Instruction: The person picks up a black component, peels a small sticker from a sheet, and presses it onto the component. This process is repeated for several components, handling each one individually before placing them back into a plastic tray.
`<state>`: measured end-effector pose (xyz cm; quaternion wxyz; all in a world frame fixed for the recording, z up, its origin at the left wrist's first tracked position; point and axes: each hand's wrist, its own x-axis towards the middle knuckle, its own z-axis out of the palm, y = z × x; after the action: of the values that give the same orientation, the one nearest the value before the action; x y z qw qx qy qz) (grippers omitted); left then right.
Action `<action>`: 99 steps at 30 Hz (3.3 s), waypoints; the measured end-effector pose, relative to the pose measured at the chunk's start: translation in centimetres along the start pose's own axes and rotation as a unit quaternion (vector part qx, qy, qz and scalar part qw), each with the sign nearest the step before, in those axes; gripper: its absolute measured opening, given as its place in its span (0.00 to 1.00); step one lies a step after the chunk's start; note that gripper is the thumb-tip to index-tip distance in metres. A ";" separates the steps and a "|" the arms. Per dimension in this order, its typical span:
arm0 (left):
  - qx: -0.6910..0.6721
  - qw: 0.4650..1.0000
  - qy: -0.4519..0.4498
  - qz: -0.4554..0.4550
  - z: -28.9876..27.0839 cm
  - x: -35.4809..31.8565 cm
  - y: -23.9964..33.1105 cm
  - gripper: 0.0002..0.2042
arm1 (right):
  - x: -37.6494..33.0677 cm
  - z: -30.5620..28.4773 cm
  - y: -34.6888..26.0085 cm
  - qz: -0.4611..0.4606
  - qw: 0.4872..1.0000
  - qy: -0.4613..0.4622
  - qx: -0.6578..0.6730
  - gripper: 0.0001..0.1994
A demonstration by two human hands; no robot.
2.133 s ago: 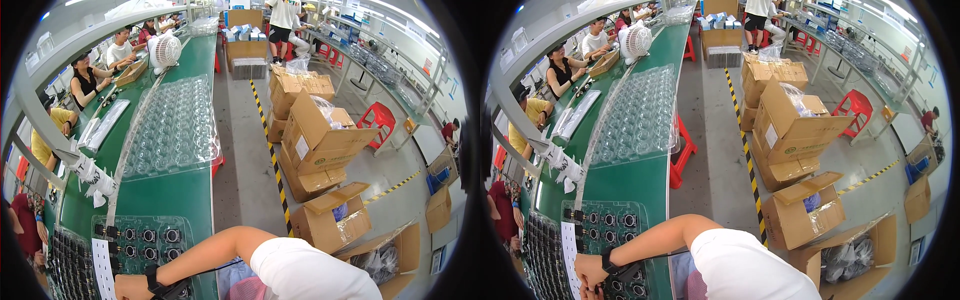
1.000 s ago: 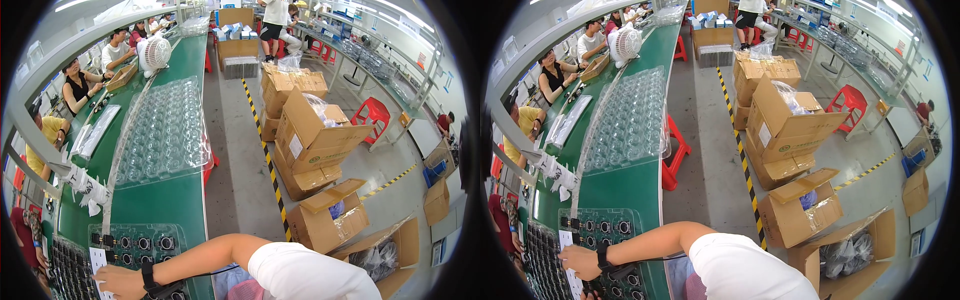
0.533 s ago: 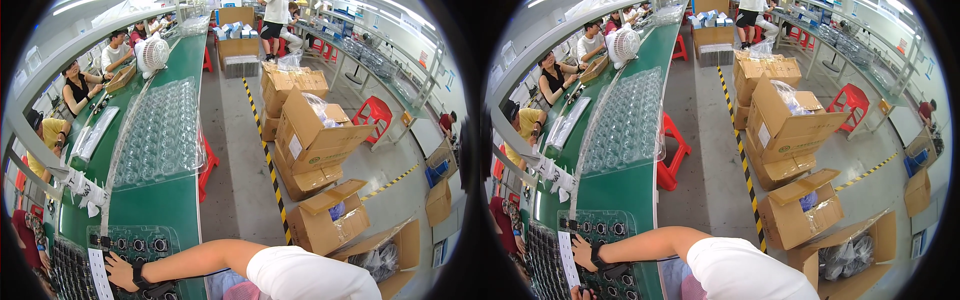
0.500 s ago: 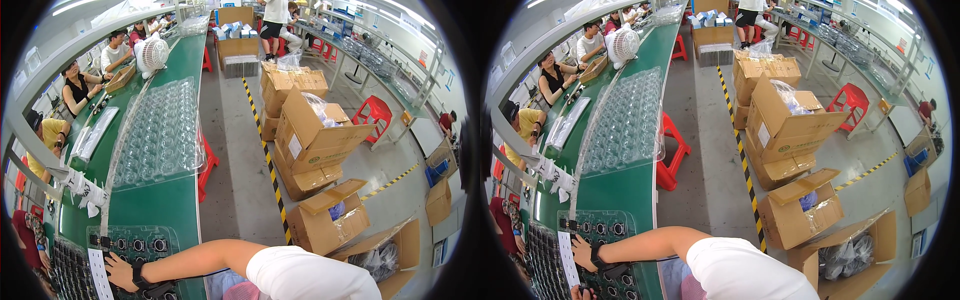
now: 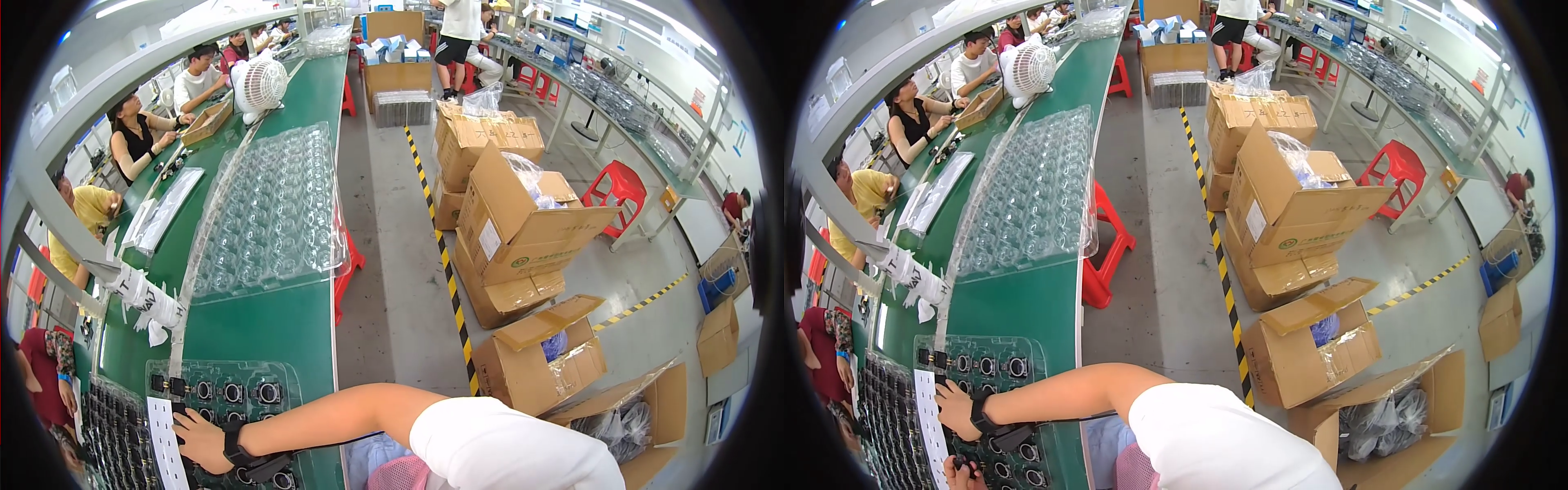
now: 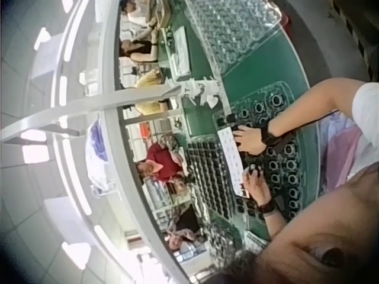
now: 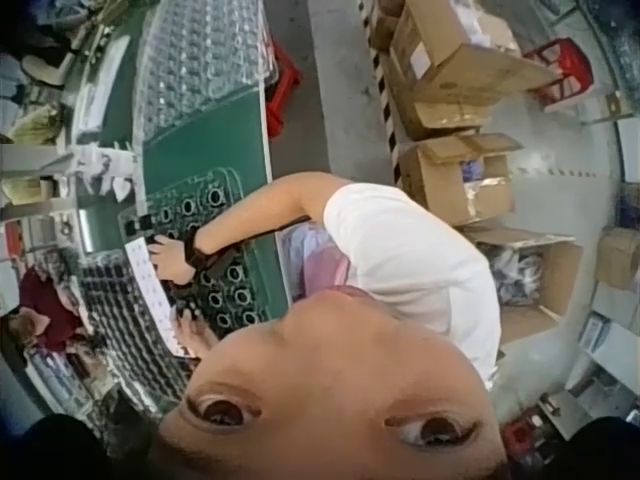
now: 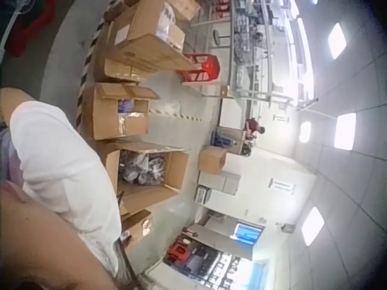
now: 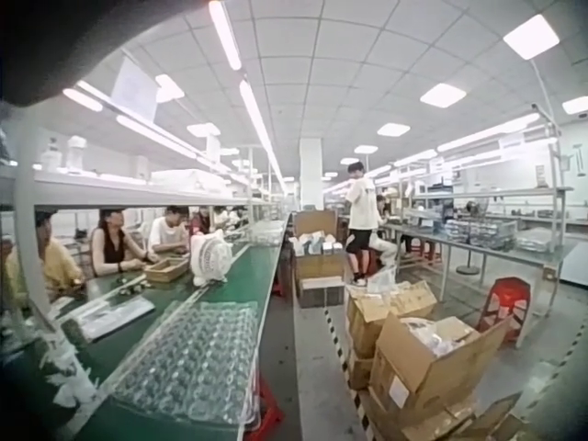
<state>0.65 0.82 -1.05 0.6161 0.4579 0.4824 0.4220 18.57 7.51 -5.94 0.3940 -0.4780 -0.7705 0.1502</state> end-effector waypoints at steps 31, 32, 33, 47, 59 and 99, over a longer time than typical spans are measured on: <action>-0.050 0.993 -0.104 0.008 3.3 -0.8 0.8 0.11 | -1.7 -2.5 -0.4 -0.046 0.987 0.128 -0.084 0.20; -0.047 0.993 -0.104 0.008 3.4 -0.8 1.0 0.11 | -1.9 -3.0 -0.2 -0.039 0.991 0.102 -0.078 0.20; -0.046 0.993 -0.106 0.010 3.3 -0.9 1.3 0.11 | -1.7 -3.2 -0.4 -0.025 0.995 0.078 -0.056 0.18; -0.082 0.993 -0.086 0.008 2.4 -0.7 1.3 0.10 | 11.3 -20.3 8.8 0.002 0.862 0.446 -0.242 0.19; -0.172 0.984 -0.013 0.042 0.8 -0.4 0.5 0.14 | 6.5 -12.9 -5.9 -0.065 0.945 0.226 0.225 0.10; -0.112 0.993 -0.014 0.045 1.9 -1.1 0.0 0.13 | -0.1 -17.5 -6.6 -0.311 0.806 0.482 0.145 0.02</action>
<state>2.35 -0.59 -0.58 0.6506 0.4125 0.4026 0.4945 27.65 1.62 9.31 0.8053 -0.1607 -0.5578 -0.1202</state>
